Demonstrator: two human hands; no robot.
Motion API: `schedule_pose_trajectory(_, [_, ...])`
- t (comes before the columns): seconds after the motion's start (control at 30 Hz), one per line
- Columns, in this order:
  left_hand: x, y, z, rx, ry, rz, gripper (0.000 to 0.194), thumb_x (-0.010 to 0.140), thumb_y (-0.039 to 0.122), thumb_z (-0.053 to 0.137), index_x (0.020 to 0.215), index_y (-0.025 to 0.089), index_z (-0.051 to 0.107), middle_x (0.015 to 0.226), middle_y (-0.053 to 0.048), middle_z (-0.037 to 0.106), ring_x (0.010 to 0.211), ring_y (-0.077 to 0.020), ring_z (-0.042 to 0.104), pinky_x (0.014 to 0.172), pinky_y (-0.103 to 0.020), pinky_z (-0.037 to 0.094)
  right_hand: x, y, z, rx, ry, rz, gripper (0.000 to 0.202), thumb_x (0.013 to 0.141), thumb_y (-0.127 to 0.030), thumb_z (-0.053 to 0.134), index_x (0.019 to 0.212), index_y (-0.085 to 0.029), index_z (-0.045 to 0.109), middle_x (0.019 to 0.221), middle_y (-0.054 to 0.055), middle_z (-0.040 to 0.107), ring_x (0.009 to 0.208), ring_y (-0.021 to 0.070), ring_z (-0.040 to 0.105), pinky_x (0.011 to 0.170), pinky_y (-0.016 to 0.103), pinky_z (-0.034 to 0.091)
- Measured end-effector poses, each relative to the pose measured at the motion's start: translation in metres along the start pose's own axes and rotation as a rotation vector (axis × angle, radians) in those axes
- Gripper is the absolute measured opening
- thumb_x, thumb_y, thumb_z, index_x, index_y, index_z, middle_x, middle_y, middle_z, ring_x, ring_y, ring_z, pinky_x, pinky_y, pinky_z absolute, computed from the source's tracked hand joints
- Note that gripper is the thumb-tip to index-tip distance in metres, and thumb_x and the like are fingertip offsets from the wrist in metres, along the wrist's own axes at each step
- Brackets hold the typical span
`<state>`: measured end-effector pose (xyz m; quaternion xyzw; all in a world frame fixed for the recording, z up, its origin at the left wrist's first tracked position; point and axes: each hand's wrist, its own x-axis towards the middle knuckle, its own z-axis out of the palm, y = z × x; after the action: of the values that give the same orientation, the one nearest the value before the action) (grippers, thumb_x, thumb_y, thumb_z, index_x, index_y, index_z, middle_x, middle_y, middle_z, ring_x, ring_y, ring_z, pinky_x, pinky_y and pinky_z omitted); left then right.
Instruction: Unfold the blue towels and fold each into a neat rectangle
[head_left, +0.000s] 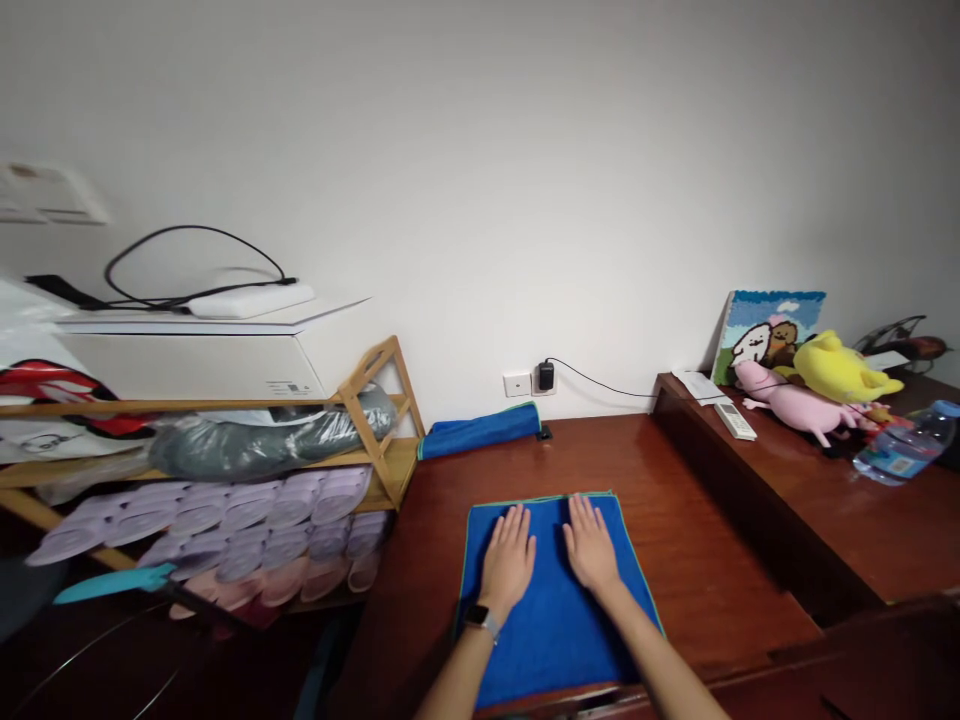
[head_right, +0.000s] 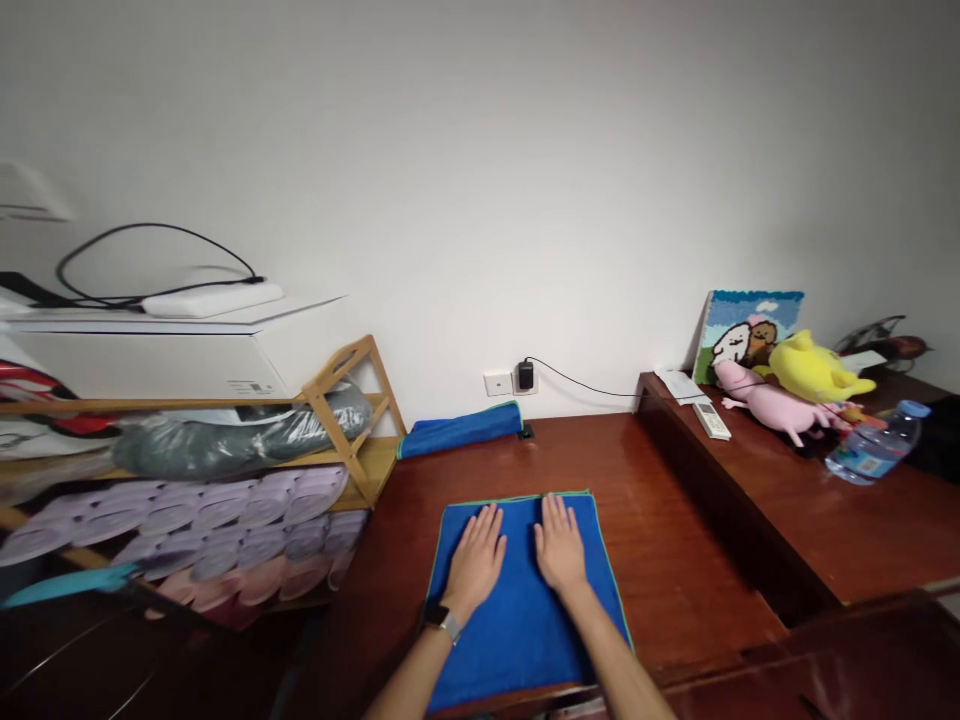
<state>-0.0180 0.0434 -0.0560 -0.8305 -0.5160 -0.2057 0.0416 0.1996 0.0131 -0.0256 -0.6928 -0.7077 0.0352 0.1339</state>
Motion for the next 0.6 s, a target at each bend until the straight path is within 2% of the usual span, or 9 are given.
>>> schedule_pose_trajectory(0.1, [-0.016,0.032,0.015,0.001,-0.064,0.027,0.06,0.11,0.032,0.031,0.167,0.019,0.043,0.173,-0.011,0.045,0.162,-0.0283,0.038,0.133,-0.053,0.034,-0.018,-0.033,0.016,0.049,-0.065,-0.093,0.064,0.113,-0.041,0.017,0.171,-0.018,0.031,0.178,0.006,0.027,0.167,0.0216,0.019,0.137,0.044,0.017])
schedule_pose_trajectory(0.17, [-0.023,0.039,0.02,0.008,-0.095,0.013,0.06,0.11,0.031,0.029,0.166,0.019,0.045,0.172,-0.013,0.045,0.161,-0.0285,0.039,0.132,-0.053,0.034,-0.026,-0.042,0.02,0.057,-0.106,-0.091,0.065,0.113,-0.04,0.014,0.171,-0.017,0.034,0.177,0.006,0.028,0.167,0.0215,0.02,0.137,0.044,0.018])
schedule_pose_trajectory(0.33, [-0.023,0.034,0.02,0.008,-0.111,0.008,0.059,0.111,0.033,0.027,0.167,0.021,0.044,0.172,-0.012,0.046,0.162,-0.0274,0.039,0.132,-0.054,0.034,-0.027,-0.041,0.013,0.072,-0.133,-0.078,0.066,0.113,-0.038,0.012,0.17,-0.014,0.034,0.177,0.007,0.027,0.167,0.0225,0.02,0.137,0.045,0.015])
schedule_pose_trajectory(0.5, [-0.018,0.038,0.019,-0.001,-0.148,-0.009,0.059,0.111,0.033,0.03,0.168,0.02,0.042,0.174,-0.012,0.041,0.163,-0.0277,0.035,0.134,-0.053,0.031,-0.024,-0.046,0.012,0.07,-0.144,-0.07,0.066,0.113,-0.038,0.012,0.171,-0.013,0.032,0.178,0.008,0.025,0.168,0.0218,0.018,0.137,0.044,0.014])
schedule_pose_trajectory(0.6, [-0.021,0.024,0.013,-0.014,-0.158,0.003,0.059,0.111,0.036,0.032,0.167,0.023,0.043,0.174,-0.011,0.042,0.162,-0.0281,0.037,0.133,-0.055,0.033,-0.026,-0.032,0.008,0.068,-0.165,-0.076,0.065,0.113,-0.041,0.015,0.171,-0.016,0.031,0.178,0.006,0.025,0.167,0.0217,0.019,0.137,0.044,0.014])
